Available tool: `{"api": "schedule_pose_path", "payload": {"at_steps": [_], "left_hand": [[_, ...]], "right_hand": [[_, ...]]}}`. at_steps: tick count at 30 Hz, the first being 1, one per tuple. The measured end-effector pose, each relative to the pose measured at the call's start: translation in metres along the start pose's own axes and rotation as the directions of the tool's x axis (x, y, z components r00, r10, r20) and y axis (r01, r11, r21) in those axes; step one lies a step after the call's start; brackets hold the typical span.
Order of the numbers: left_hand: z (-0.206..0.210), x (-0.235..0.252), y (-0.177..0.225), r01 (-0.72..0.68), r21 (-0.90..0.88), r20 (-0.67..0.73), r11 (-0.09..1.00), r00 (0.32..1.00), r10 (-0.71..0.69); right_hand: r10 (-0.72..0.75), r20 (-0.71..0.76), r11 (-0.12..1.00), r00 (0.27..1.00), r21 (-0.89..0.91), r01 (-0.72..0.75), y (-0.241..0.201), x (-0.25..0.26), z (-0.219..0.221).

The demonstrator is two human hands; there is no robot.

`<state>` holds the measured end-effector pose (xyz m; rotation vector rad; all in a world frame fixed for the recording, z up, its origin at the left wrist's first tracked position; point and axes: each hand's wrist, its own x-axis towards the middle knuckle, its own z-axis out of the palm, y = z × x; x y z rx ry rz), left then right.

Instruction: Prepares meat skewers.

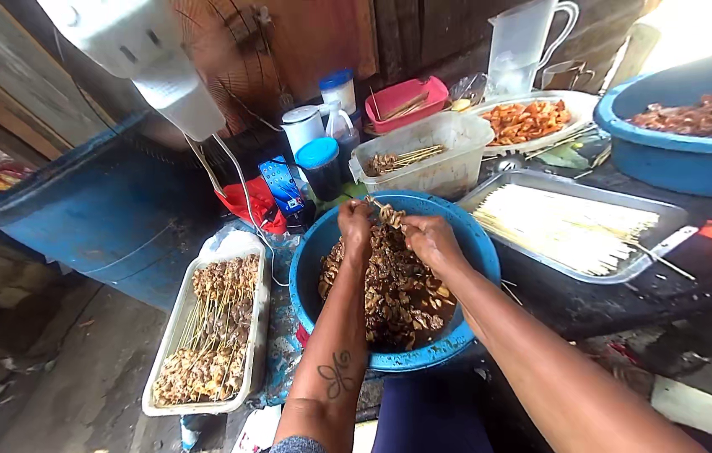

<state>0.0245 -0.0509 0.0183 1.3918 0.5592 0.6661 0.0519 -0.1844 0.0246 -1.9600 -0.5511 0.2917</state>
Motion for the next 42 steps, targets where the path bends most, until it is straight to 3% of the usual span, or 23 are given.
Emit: {"api": "schedule_pose_path", "payload": {"at_steps": [3,7,13,18,21,23,24,25,27,29,31,32,33,35,37,39,42], "left_hand": [[-0.007,0.008,0.007,0.3,-0.373,0.036,0.878,0.95,-0.31],[-0.009,0.012,0.006,0.414,-0.621,0.2,0.666,0.905,-0.376],[0.001,0.011,0.006,0.42,-0.737,0.245,0.529,0.896,-0.37],[0.016,-0.001,0.006,0.457,-0.687,0.23,0.566,0.875,-0.427],[0.021,-0.003,0.003,0.456,-0.438,0.2,0.775,0.89,-0.41],[0.018,-0.005,-0.002,0.323,-0.026,0.212,0.946,0.927,-0.31],[0.016,-0.004,-0.009,0.184,0.205,0.245,0.961,0.941,-0.233],[0.013,-0.002,-0.019,0.022,0.416,0.3,0.909,0.941,-0.16],[0.011,-0.004,-0.029,-0.218,0.719,0.409,0.66,0.901,-0.148],[0.02,-0.011,-0.033,-0.311,0.884,0.415,0.348,0.864,-0.285],[0.026,-0.016,-0.032,-0.323,0.923,0.38,0.207,0.848,-0.369],[0.025,-0.013,-0.034,-0.318,0.92,0.384,0.227,0.845,-0.372],[0.02,-0.005,-0.039,-0.305,0.898,0.409,0.316,0.843,-0.35],[0.006,0.009,-0.043,-0.21,0.755,0.452,0.622,0.853,-0.261],[-0.005,0.011,-0.04,0.047,0.467,0.376,0.883,0.893,-0.247],[-0.011,0.011,-0.032,0.3,0.13,0.269,0.945,0.907,-0.325],[-0.014,0.015,-0.02,0.439,-0.202,0.187,0.876,0.895,-0.405]], "right_hand": [[0.027,0.051,1.0,0.998,0.005,-0.027,-0.001,-0.001,0.001],[0.031,0.071,0.999,0.997,-0.019,-0.03,0.0,-0.002,0.004],[0.016,0.073,0.999,0.997,-0.036,-0.014,-0.003,-0.005,0.004],[-0.03,0.029,0.997,0.999,-0.064,0.032,-0.005,-0.003,0.008],[0.012,-0.033,0.999,0.999,-0.044,-0.014,-0.001,0.0,0.006],[0.057,-0.098,0.998,0.994,-0.008,-0.058,0.001,0.002,-0.001],[0.071,-0.137,0.997,0.988,0.002,-0.071,0.003,0.003,-0.003],[0.079,-0.166,0.997,0.983,0.007,-0.078,0.004,0.003,-0.005],[0.094,-0.171,0.996,0.981,0.009,-0.094,0.004,0.001,-0.006],[0.101,-0.152,0.994,0.983,-0.013,-0.105,0.003,0.001,-0.007],[0.11,-0.133,0.994,0.985,-0.013,-0.113,0.005,0.001,-0.007],[0.112,-0.13,0.994,0.985,-0.005,-0.113,0.006,0.001,-0.006],[0.111,-0.13,0.994,0.985,0.002,-0.111,0.007,0.001,-0.006],[0.116,-0.117,0.993,0.986,0.015,-0.115,0.009,0.001,-0.007],[0.122,-0.094,0.992,0.988,0.007,-0.122,0.009,0.002,-0.008],[0.122,-0.065,0.992,0.99,-0.021,-0.123,0.008,0.002,-0.007],[0.118,-0.034,0.989,0.992,-0.081,-0.12,0.002,-0.001,-0.006]]}}
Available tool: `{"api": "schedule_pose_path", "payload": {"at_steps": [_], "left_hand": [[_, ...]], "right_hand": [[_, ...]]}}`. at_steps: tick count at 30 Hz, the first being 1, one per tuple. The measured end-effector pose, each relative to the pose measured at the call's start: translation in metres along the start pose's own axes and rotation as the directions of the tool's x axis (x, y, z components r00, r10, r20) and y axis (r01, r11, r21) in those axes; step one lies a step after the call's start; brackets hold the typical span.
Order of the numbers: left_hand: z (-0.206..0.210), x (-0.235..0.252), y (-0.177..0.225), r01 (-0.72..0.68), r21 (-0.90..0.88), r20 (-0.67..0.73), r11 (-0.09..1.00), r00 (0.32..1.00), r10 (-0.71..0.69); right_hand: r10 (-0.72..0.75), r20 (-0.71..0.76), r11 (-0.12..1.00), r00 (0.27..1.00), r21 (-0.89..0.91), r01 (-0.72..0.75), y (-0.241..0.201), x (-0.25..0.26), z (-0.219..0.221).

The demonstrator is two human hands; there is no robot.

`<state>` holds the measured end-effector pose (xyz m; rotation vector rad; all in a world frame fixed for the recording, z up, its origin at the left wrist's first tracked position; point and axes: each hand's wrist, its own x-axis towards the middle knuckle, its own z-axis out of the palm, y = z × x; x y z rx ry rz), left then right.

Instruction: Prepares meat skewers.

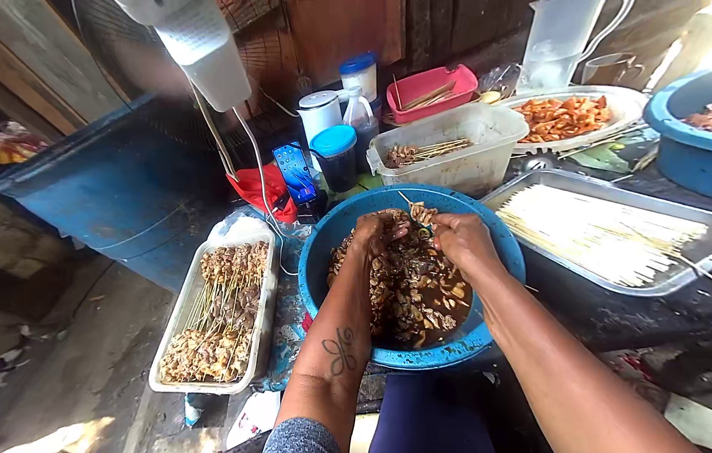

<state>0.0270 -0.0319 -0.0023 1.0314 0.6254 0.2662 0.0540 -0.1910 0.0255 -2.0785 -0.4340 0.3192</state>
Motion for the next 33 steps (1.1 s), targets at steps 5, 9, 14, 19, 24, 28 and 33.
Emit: {"api": "schedule_pose_path", "payload": {"at_steps": [5,9,14,19,24,28,33], "left_hand": [[-0.002,0.004,0.005,-0.053,-0.115,-0.021,0.992,0.998,0.051],[-0.005,0.009,-0.003,-0.19,0.041,-0.054,0.981,0.98,0.192],[-0.005,0.01,-0.005,-0.3,0.217,-0.051,0.929,0.947,0.317],[0.001,0.003,-0.004,-0.39,0.459,0.062,0.798,0.91,0.409],[0.004,-0.003,-0.003,-0.412,0.736,0.105,0.537,0.853,0.511],[0.01,-0.012,0.003,-0.363,0.844,0.119,0.394,0.844,0.523],[0.02,-0.02,0.004,-0.395,0.881,0.227,0.261,0.837,0.498]], "right_hand": [[0.003,0.056,0.998,0.998,-0.066,0.001,-0.003,-0.006,-0.002],[-0.015,0.091,0.994,0.996,-0.103,0.025,-0.002,-0.007,-0.002],[-0.037,0.122,0.99,0.992,-0.134,0.053,-0.001,-0.007,-0.001],[-0.019,0.134,0.982,0.991,-0.185,0.044,-0.003,-0.009,-0.001],[-0.034,0.121,0.975,0.992,-0.214,0.059,-0.007,-0.01,0.004],[-0.055,0.106,0.99,0.993,-0.123,0.068,-0.005,-0.009,0.008],[-0.091,0.071,0.988,0.993,-0.119,0.099,-0.01,-0.007,0.01]]}}
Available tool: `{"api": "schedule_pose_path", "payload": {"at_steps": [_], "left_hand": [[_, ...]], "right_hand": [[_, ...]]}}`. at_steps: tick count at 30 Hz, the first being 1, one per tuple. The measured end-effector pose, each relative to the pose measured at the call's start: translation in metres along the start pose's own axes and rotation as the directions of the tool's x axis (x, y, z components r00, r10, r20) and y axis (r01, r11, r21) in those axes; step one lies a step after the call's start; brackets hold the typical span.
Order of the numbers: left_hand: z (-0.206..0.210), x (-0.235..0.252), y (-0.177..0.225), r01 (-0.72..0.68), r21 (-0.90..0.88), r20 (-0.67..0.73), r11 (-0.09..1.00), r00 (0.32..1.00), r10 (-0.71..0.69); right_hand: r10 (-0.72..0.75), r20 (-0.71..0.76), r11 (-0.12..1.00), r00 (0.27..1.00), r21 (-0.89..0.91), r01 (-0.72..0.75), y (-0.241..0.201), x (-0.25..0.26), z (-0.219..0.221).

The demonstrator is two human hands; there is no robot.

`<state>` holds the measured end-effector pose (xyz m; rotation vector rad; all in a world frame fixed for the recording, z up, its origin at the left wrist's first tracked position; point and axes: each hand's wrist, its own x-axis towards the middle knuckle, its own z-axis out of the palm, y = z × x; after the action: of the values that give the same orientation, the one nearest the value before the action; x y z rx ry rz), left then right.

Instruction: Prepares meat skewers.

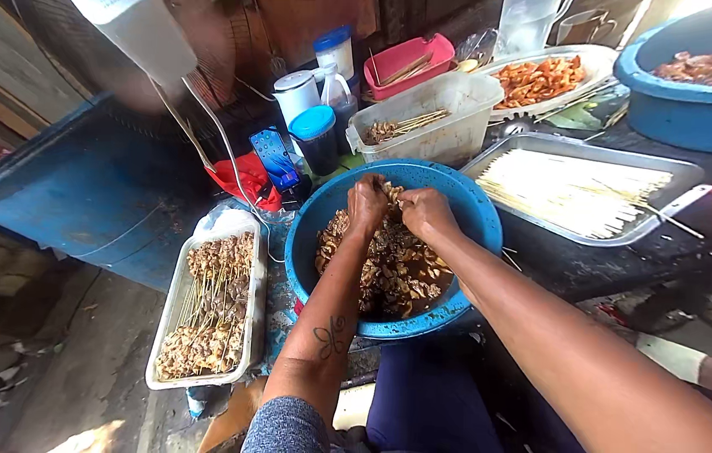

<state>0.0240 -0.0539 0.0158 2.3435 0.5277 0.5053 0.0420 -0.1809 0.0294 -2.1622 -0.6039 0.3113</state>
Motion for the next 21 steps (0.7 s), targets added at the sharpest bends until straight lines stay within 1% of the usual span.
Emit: {"api": "schedule_pose_path", "payload": {"at_steps": [1,2,4,5,6,7,8,9,11,12,13,14,15,16,17,18,19,20,21], "left_hand": [[0.001,0.0,0.003,-0.022,0.008,0.013,1.0,1.0,0.022],[0.002,0.0,0.002,-0.046,-0.021,0.016,0.999,0.999,0.046],[0.005,0.003,-0.002,-0.053,-0.212,0.042,0.976,0.997,0.064],[0.007,0.003,-0.004,-0.013,-0.318,0.104,0.948,0.993,0.049],[0.008,0.001,-0.004,0.044,-0.378,0.183,0.925,0.983,0.028],[0.01,-0.003,-0.003,0.082,-0.378,0.268,0.922,0.963,0.024],[0.01,-0.009,-0.001,0.093,-0.339,0.367,0.936,0.929,0.041],[0.011,-0.015,0.002,0.065,-0.28,0.477,0.958,0.875,0.08],[0.023,-0.025,0.01,-0.082,-0.195,0.665,0.977,0.722,0.193],[0.03,-0.031,0.015,-0.16,-0.147,0.726,0.976,0.652,0.216],[0.035,-0.037,0.023,-0.222,-0.071,0.775,0.972,0.601,0.194],[0.04,-0.04,0.028,-0.287,0.008,0.8,0.958,0.576,0.166],[0.044,-0.039,0.028,-0.328,0.054,0.798,0.943,0.582,0.157],[0.045,-0.034,0.024,-0.323,0.047,0.779,0.945,0.605,0.168],[0.043,-0.029,0.018,-0.267,0.0,0.748,0.964,0.64,0.177],[0.039,-0.023,0.009,-0.148,-0.074,0.712,0.986,0.685,0.156],[0.035,-0.017,0.0,0.024,-0.163,0.678,0.986,0.729,0.095],[0.029,-0.013,-0.008,0.207,-0.266,0.644,0.942,0.765,0.014],[0.024,-0.009,-0.016,0.351,-0.37,0.607,0.86,0.793,-0.062]], "right_hand": [[0.003,-0.024,1.0,1.0,-0.002,-0.003,-0.001,0.001,0.0],[0.017,-0.039,1.0,0.999,0.016,-0.016,0.0,0.002,-0.001],[0.049,-0.074,0.996,0.996,0.076,-0.043,0.003,0.006,-0.004],[0.066,-0.098,0.993,0.993,0.103,-0.056,0.006,0.007,-0.006],[0.083,-0.121,0.99,0.989,0.124,-0.068,0.009,0.008,-0.008],[0.094,-0.156,0.987,0.983,0.145,-0.071,0.014,0.009,-0.011],[0.101,-0.188,0.984,0.977,0.165,-0.07,0.019,0.011,-0.013],[0.119,-0.216,0.977,0.969,0.201,-0.075,0.023,0.012,-0.014],[0.159,-0.252,0.958,0.955,0.272,-0.088,0.025,0.014,-0.017],[0.168,-0.261,0.955,0.951,0.284,-0.09,0.025,0.014,-0.017],[0.173,-0.257,0.952,0.951,0.29,-0.095,0.024,0.014,-0.017],[0.175,-0.252,0.952,0.952,0.289,-0.099,0.023,0.014,-0.016],[0.176,-0.245,0.952,0.953,0.289,-0.101,0.022,0.014,-0.015],[0.174,-0.237,0.952,0.956,0.29,-0.101,0.022,0.014,-0.014],[0.169,-0.23,0.952,0.958,0.291,-0.098,0.023,0.014,-0.014],[0.161,-0.223,0.954,0.962,0.284,-0.094,0.024,0.015,-0.013],[0.156,-0.202,0.957,0.967,0.275,-0.096,0.024,0.015,-0.013],[0.145,-0.18,0.961,0.973,0.258,-0.096,0.024,0.014,-0.013],[0.134,-0.155,0.966,0.979,0.241,-0.094,0.022,0.013,-0.013]]}}
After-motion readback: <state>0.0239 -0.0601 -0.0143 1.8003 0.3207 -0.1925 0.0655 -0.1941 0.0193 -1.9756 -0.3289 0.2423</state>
